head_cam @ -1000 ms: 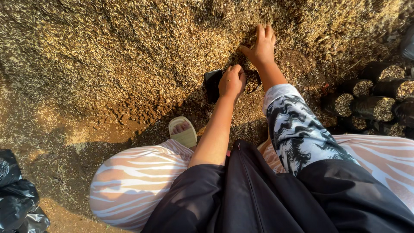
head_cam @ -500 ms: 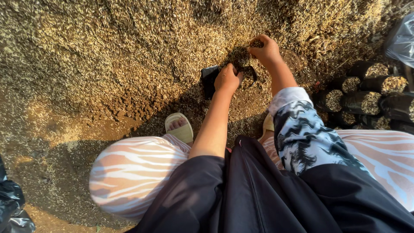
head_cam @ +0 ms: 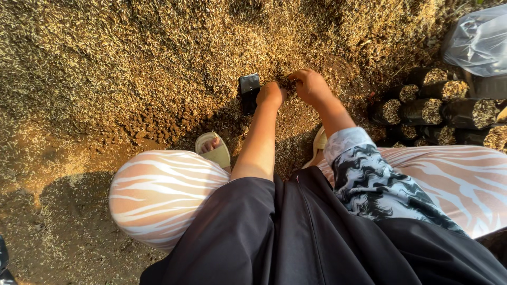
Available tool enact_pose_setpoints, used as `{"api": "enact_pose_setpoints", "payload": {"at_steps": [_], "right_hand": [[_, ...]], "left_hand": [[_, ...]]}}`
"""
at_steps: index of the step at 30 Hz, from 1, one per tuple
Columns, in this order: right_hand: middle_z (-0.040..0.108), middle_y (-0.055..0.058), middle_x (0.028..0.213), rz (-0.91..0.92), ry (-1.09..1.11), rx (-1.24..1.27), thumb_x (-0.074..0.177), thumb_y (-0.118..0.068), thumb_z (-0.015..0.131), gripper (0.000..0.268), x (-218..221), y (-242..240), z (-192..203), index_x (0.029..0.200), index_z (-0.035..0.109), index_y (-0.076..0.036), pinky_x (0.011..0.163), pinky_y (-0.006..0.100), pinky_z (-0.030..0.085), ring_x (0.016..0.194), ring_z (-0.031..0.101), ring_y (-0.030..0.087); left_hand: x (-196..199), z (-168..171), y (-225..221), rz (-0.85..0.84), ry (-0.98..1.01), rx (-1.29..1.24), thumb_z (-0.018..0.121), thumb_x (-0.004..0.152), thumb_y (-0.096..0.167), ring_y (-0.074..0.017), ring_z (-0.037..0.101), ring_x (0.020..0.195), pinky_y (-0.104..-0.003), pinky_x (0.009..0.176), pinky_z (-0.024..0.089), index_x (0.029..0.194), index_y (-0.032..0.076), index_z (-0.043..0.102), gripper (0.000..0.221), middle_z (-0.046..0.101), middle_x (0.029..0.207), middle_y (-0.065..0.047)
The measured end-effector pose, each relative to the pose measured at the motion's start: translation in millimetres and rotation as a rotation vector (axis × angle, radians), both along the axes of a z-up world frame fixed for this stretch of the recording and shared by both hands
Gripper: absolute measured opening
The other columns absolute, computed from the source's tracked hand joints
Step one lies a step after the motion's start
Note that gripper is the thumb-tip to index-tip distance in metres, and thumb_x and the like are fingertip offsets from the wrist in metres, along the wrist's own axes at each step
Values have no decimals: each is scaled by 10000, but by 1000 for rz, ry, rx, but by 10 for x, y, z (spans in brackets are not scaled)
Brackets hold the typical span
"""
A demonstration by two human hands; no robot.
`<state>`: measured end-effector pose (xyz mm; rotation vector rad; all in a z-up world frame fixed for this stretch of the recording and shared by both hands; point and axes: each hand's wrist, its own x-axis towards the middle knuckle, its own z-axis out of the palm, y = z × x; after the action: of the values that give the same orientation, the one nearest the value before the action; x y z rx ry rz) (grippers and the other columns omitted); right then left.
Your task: The person scoops a granular material from a large pile on the ground into small black plastic bags using both hands. The person repeatedly fills and places the bags aside.
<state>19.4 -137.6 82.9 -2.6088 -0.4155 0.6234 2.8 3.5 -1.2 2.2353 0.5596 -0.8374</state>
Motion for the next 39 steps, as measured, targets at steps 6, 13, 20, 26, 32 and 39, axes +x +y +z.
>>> {"api": "enact_pose_setpoints", "payload": {"at_steps": [6, 13, 20, 26, 32, 39], "right_hand": [[207, 118, 1676, 223, -181, -308, 858, 29, 450, 781, -591, 38, -259, 1599, 244, -111, 1237, 542, 131, 1541, 205, 287], [24, 114, 1715, 331, -102, -558, 874, -54, 455, 865, -597, 53, -386, 1633, 45, -111, 1207, 607, 18, 1562, 59, 301], [511, 57, 1526, 43, -226, -207, 937, -34, 531, 516, -395, -21, -475, 1429, 557, -189, 1244, 498, 268, 1427, 441, 270], [650, 131, 1191, -443, -225, 242, 933, -215, 732, 304, -38, -149, -702, 1220, 716, -119, 970, 422, 507, 1104, 620, 290], [663, 124, 1078, -454, -195, 226, 868, -218, 794, 274, 29, -156, -995, 1127, 750, -141, 837, 427, 555, 935, 675, 296], [676, 104, 1062, -421, -178, 183, 874, -165, 764, 196, 80, -98, -940, 1067, 760, -131, 831, 395, 580, 916, 688, 274]], "left_hand": [[-71, 133, 26, -7, 22, -36, 546, 989, 306, -215, 729, 961, -390, 814, 582, 1119, 143, 700, 259, 750, 1077, -56], [-196, 318, 48, -5, -138, -49, 537, 974, 237, -223, 721, 905, -380, 790, 558, 1175, 189, 700, 263, 745, 1041, -46], [-157, 282, 81, -29, -120, -60, 579, 995, 292, -193, 707, 855, -376, 738, 570, 1157, 98, 654, 264, 753, 1024, -67], [-96, -44, -51, 181, -494, -77, 701, 935, 369, -249, 651, 863, -395, 729, 534, 1159, 204, 713, 278, 640, 1114, -98], [5, -256, -186, 157, -450, -2, 718, 929, 272, -237, 702, 845, -382, 722, 587, 1009, 153, 652, 159, 653, 1127, -59], [42, 4, -183, 112, -433, 27, 682, 917, 180, -192, 684, 778, -364, 653, 581, 909, 137, 573, 118, 631, 1074, -25]]}}
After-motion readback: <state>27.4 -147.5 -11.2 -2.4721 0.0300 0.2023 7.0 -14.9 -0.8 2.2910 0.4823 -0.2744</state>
